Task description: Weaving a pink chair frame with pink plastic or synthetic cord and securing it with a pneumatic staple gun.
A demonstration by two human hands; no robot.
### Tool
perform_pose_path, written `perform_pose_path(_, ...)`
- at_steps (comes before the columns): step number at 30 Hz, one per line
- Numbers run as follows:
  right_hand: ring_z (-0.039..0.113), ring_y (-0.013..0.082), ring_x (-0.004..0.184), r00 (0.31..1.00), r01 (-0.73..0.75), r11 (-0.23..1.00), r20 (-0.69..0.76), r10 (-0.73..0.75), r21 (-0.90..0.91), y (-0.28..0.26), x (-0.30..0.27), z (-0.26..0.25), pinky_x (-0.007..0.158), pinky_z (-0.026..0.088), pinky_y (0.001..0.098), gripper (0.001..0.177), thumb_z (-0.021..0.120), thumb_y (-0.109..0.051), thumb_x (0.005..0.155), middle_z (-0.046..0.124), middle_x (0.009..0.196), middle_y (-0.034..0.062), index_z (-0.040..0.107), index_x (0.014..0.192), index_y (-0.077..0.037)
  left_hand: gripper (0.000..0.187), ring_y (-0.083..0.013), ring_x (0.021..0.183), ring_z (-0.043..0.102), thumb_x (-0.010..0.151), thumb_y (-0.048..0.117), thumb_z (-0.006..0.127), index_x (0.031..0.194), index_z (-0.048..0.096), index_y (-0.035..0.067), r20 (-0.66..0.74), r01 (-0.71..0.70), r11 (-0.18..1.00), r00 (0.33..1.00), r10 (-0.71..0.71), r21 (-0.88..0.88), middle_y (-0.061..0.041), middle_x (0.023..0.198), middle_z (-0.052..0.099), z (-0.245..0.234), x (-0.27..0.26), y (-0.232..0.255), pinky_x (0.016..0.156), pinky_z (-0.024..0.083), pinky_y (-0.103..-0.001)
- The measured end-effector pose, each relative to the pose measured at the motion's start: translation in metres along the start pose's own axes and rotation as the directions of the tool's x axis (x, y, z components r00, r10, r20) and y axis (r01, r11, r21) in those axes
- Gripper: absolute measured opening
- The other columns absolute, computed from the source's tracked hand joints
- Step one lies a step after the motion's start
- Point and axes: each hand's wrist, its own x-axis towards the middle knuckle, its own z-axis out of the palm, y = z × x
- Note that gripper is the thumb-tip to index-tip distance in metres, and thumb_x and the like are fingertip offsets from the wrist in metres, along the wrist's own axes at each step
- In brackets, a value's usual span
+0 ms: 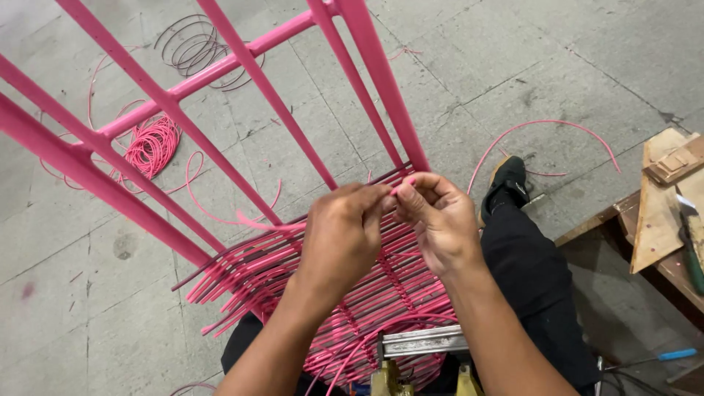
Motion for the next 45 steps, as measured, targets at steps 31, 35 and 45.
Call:
perform_pose_path(31, 0.065, 0.0109, 0.073, 0.998, -0.003, 0.955, -0.063, -0.017, -0.296, -0.015, -0.022, -0.035, 0.066, 0.053, 0.0247, 0.015, 0.068, -0.008, 0.099, 0.072, 0.086, 0.0067, 0.069, 0.112, 0.0, 0.019, -0.0317, 0.053, 0.07, 0.091, 0.021, 0.068, 0.082, 0.081, 0.011, -0.022, 0.068, 0.912, 0.998, -0.064, 0.405, -0.015, 0.063, 0.071, 0.025, 0.037, -0.011, 0.052, 0.055, -0.046)
perform_pose_path(35, 0.065, 0.0112, 0.072, 0.999, -0.033, 0.938, -0.043, 0.019, -0.346, -0.004, -0.026, -0.032, 0.064, 0.055, 0.0259, 0.015, 0.069, -0.008, 0.098, 0.072, 0.084, 0.0067, 0.07, 0.111, 0.001, 0.019, -0.031, 0.053, 0.07, 0.092, 0.022, 0.068, 0.082, 0.08, 0.011, -0.017, 0.05, 0.908, 0.999, -0.047, 0.417, -0.015, 0.063, 0.071, 0.026, 0.037, -0.012, 0.051, 0.055, -0.046)
perform_pose_path(45, 0.065, 0.0452, 0.104, 0.534, 0.47, -0.044, 0.244, 0.81, -0.882, 0.057, -0.176, -0.056, 0.081, 0.056, 0.0543, 0.052, 0.068, -0.025, 0.088, 0.066, 0.11, 0.0263, 0.056, 0.132, 0.0, 0.019, -0.0315, 0.054, 0.07, 0.091, 0.022, 0.067, 0.081, 0.08, 0.011, -0.012, 0.028, 0.918, 1.0, -0.025, 0.395, -0.015, 0.063, 0.07, 0.027, 0.037, -0.018, 0.053, 0.055, -0.047)
